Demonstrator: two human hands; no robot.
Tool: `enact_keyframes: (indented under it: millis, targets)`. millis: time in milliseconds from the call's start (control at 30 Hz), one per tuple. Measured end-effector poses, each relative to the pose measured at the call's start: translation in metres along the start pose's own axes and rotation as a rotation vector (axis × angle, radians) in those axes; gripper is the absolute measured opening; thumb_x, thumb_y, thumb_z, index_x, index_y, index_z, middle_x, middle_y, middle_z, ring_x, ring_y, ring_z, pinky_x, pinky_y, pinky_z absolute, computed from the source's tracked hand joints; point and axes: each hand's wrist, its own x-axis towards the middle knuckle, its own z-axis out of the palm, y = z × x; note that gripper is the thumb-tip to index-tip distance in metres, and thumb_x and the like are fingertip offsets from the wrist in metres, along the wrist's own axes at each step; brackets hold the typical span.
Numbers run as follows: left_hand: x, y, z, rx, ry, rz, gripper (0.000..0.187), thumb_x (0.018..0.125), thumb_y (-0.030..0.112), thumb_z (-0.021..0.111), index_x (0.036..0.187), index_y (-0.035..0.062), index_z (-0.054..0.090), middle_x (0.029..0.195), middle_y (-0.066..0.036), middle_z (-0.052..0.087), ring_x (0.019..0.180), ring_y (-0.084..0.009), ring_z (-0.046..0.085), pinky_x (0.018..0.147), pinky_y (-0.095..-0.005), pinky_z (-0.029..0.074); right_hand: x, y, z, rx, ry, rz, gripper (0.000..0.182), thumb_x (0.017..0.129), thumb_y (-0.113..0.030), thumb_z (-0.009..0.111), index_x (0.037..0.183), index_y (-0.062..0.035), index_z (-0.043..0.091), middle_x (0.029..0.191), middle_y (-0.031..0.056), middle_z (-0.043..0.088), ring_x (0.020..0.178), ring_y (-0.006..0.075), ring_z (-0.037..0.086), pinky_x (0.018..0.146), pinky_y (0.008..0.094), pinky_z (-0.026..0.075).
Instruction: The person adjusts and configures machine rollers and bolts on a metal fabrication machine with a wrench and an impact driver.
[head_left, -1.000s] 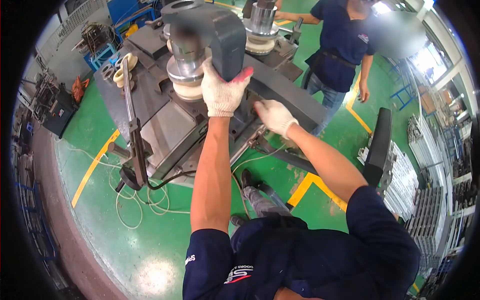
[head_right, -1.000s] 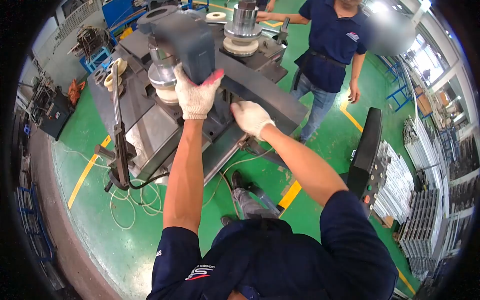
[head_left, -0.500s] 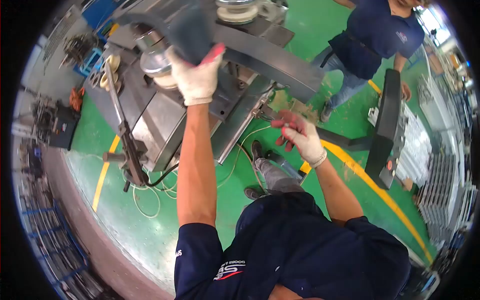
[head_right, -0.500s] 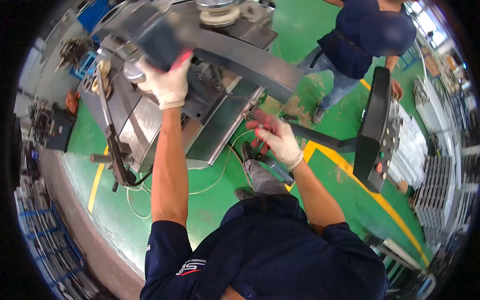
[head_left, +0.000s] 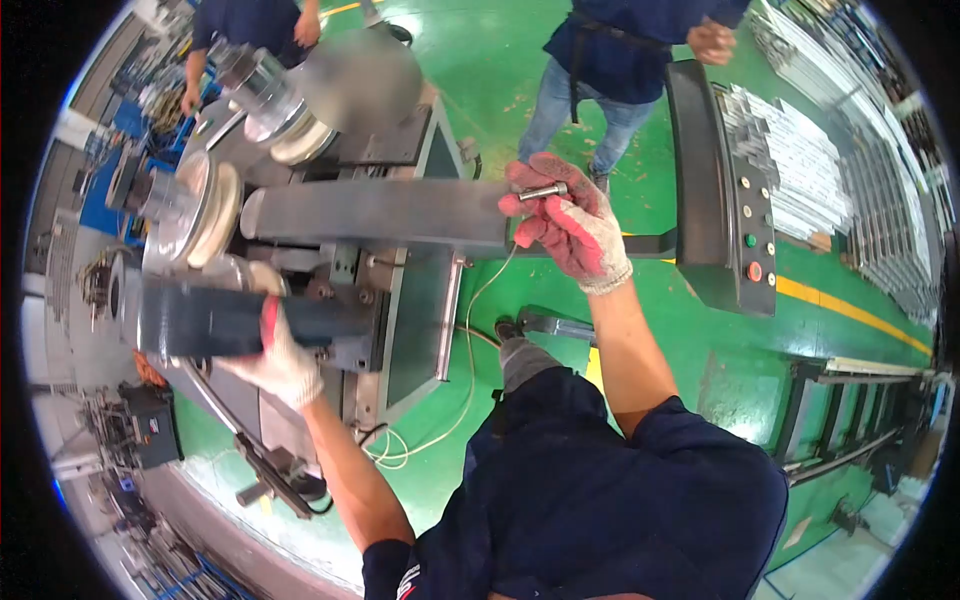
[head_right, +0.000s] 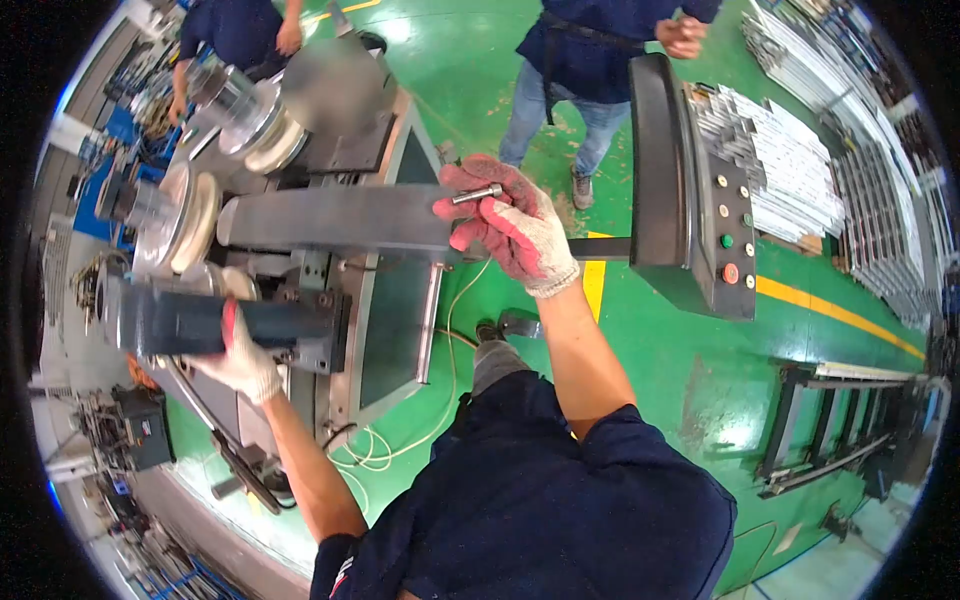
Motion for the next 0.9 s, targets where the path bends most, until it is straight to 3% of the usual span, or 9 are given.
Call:
enact_keyframes:
  millis: [67, 100, 167, 267, 367, 767, 833, 900]
  targets:
    - [0.002, -0.014, -0.013, 0.044, -0.029, -0.003, 0.084, 0.083, -0.008, 0.09, 0.154, 0.0008, 0.047, 0.144, -0.02, 0.064, 0.118, -0.0301, 0.071, 0.106, -0.05, 0.062, 0.018, -0.006, -0.013, 0.01, 0.045, -0.044, 0.053, 0.11, -0.009, 0.061, 0.159, 0.0018, 0.044, 0.147, 0.0269, 0.065, 0.121, 0.0372, 0.075, 0.085, 0.0405, 0.068]
    - [0.0, -0.01, -0.014, 0.037, -0.008, -0.082, 0.088, 0.083, -0.007, 0.091, 0.157, 0.0016, 0.045, 0.142, -0.021, 0.065, 0.114, -0.0321, 0.073, 0.105, -0.0499, 0.062, 0.027, -0.009, -0.022, 0.0, 0.085, -0.047, 0.054, 0.11, -0.011, 0.063, 0.159, 0.0014, 0.044, 0.138, 0.0247, 0.069, 0.112, 0.0341, 0.076, 0.08, 0.0391, 0.066]
    - [0.0, -0.024, -0.026, 0.036, -0.043, -0.023, 0.091, 0.085, -0.002, 0.091, 0.161, 0.0016, 0.042, 0.139, -0.023, 0.067, 0.114, -0.0358, 0.073, 0.103, -0.0498, 0.063, 0.043, -0.008, -0.041, -0.016, 0.16, -0.043, 0.056, 0.11, -0.015, 0.065, 0.159, 0.0008, 0.044, 0.122, 0.0204, 0.076, 0.093, 0.0279, 0.078, 0.072, 0.0362, 0.062]
    - [0.001, -0.026, -0.027, 0.02, -0.1, 0.026, 0.088, 0.089, 0.006, 0.09, 0.163, 0.0011, 0.041, 0.135, -0.025, 0.068, 0.114, -0.0375, 0.073, 0.101, -0.0506, 0.063, 0.072, -0.002, -0.07, 0.009, 0.197, -0.046, 0.059, 0.109, -0.022, 0.069, 0.159, -0.0011, 0.045, 0.097, 0.0112, 0.074, 0.068, 0.0182, 0.064, 0.061, 0.0317, 0.05]
    - [-0.002, -0.021, -0.022, 0.07, -0.064, 0.018, 0.087, 0.09, 0.017, 0.091, 0.159, -0.0049, 0.043, 0.134, -0.026, 0.068, 0.115, -0.038, 0.073, 0.101, -0.0509, 0.063, 0.095, 0.004, -0.079, 0.075, 0.198, -0.021, 0.059, 0.109, -0.025, 0.069, 0.158, -0.0022, 0.047, 0.089, 0.0077, 0.068, 0.062, 0.0146, 0.053, 0.058, 0.0305, 0.044]
    - [-0.008, -0.016, -0.035, 0.199, -0.044, -0.096, 0.074, 0.087, 0.022, 0.087, 0.145, -0.0106, 0.056, 0.131, -0.024, 0.071, 0.115, -0.0359, 0.073, 0.103, -0.0489, 0.061, 0.152, 0.049, -0.105, 0.169, 0.201, 0.032, 0.056, 0.112, -0.028, 0.064, 0.159, -0.0028, 0.046, 0.086, 0.001, 0.063, 0.061, 0.0122, 0.048, 0.057, 0.0301, 0.04]
    - [-0.01, -0.006, -0.027, 0.183, -0.04, -0.14, 0.072, 0.084, 0.02, 0.088, 0.143, -0.0091, 0.059, 0.131, -0.023, 0.071, 0.116, -0.0359, 0.072, 0.104, -0.0498, 0.059, 0.158, 0.057, -0.109, 0.231, 0.173, 0.045, 0.053, 0.112, -0.025, 0.064, 0.158, -0.0041, 0.048, 0.092, 0.0044, 0.072, 0.06, 0.0128, 0.053, 0.058, 0.0303, 0.043]
    - [-0.009, -0.008, -0.035, 0.188, -0.109, -0.119, 0.074, 0.087, 0.008, 0.081, 0.153, -0.005, 0.049, 0.135, -0.025, 0.069, 0.118, -0.0373, 0.072, 0.107, -0.0513, 0.059, 0.162, 0.065, -0.112, 0.288, 0.171, 0.06, 0.052, 0.112, -0.024, 0.064, 0.158, -0.0053, 0.049, 0.099, 0.0068, 0.078, 0.062, 0.0141, 0.058, 0.058, 0.0314, 0.046]
